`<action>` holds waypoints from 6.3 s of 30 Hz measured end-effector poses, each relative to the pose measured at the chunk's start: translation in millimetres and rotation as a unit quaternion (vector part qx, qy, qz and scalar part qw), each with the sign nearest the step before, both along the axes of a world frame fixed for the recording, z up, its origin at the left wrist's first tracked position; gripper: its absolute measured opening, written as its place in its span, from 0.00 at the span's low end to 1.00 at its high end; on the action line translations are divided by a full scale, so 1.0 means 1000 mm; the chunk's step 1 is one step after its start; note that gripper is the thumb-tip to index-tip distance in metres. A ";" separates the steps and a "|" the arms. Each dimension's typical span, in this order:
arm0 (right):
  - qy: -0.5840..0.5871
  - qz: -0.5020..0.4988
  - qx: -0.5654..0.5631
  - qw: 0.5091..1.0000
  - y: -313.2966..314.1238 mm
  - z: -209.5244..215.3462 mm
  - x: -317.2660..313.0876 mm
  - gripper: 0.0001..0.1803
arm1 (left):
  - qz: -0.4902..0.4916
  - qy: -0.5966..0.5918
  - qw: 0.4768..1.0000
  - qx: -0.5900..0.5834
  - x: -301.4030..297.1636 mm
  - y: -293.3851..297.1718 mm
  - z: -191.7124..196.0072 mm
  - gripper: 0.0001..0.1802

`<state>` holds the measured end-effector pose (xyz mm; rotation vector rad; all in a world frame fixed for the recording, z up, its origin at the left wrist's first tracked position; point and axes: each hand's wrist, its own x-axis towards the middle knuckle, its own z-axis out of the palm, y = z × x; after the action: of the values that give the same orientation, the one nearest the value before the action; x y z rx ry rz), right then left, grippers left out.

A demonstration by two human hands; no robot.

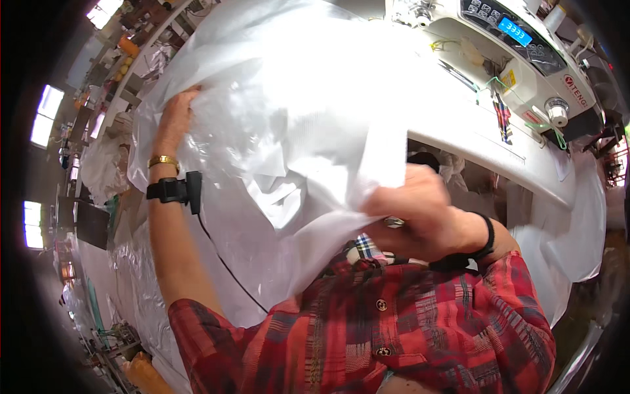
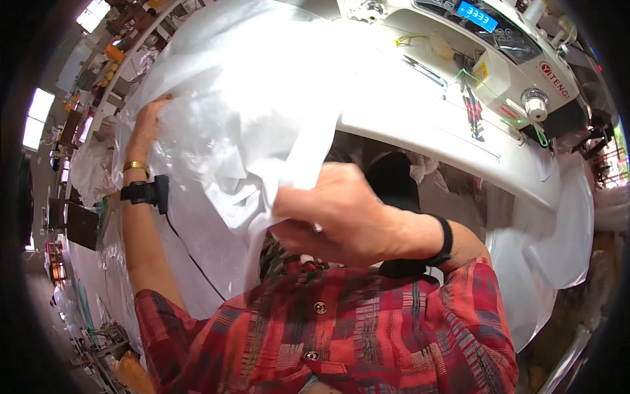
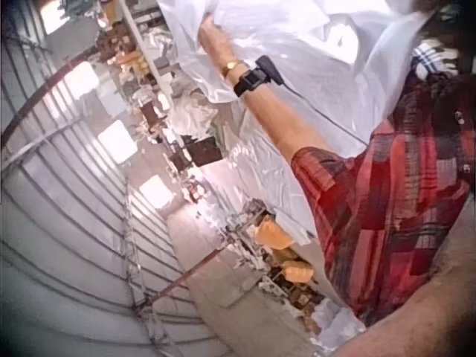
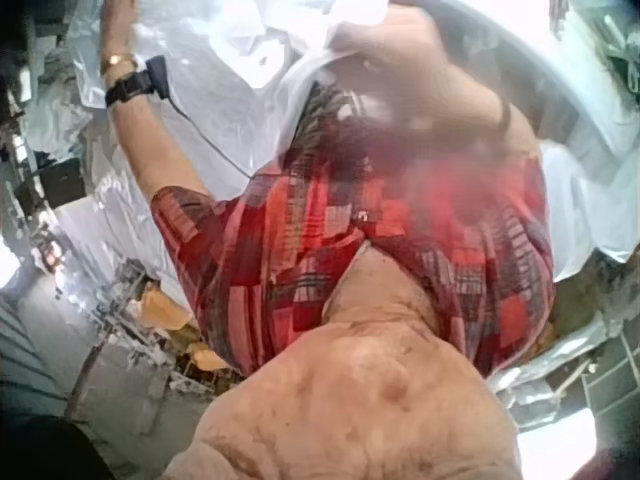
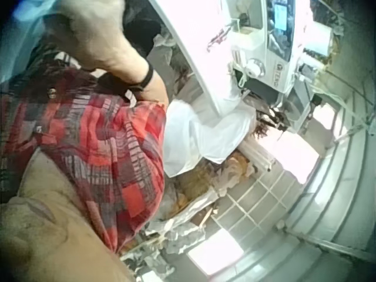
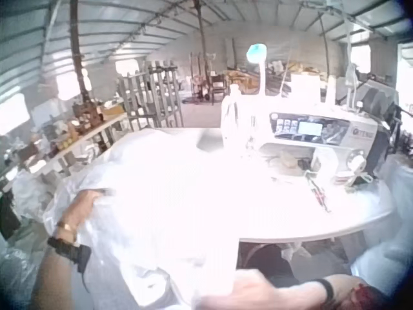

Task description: The recorder is using an industrial sewing machine to stitch together large white plastic woven bags.

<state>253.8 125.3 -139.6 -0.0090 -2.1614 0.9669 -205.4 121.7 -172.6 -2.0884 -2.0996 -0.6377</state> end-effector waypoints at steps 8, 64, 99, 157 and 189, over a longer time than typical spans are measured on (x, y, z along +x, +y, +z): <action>-0.484 0.044 0.104 0.868 0.018 -0.104 0.018 0.07 | -0.034 0.143 0.989 -0.030 0.125 -0.024 0.041 0.14; -0.063 0.123 -0.648 0.749 0.011 -0.085 0.042 0.19 | 0.037 -0.149 0.972 -0.180 0.144 0.059 -0.219 0.26; -0.330 0.108 -0.428 0.834 0.032 -0.168 0.042 0.18 | 0.240 -0.250 0.873 -0.343 0.178 -0.030 -0.159 0.25; -0.044 -0.105 -0.561 0.820 0.012 -0.156 0.061 0.13 | -0.060 -0.077 0.993 0.067 0.236 -0.051 -0.037 0.16; -0.039 -0.098 -0.618 0.779 0.035 -0.165 -0.006 0.12 | -0.003 0.408 0.872 0.269 0.171 0.054 0.053 0.35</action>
<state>248.0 160.3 -304.7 -0.8875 -1.1686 2.0750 -34.4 175.2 -120.1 -1.6167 -1.2550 -0.2129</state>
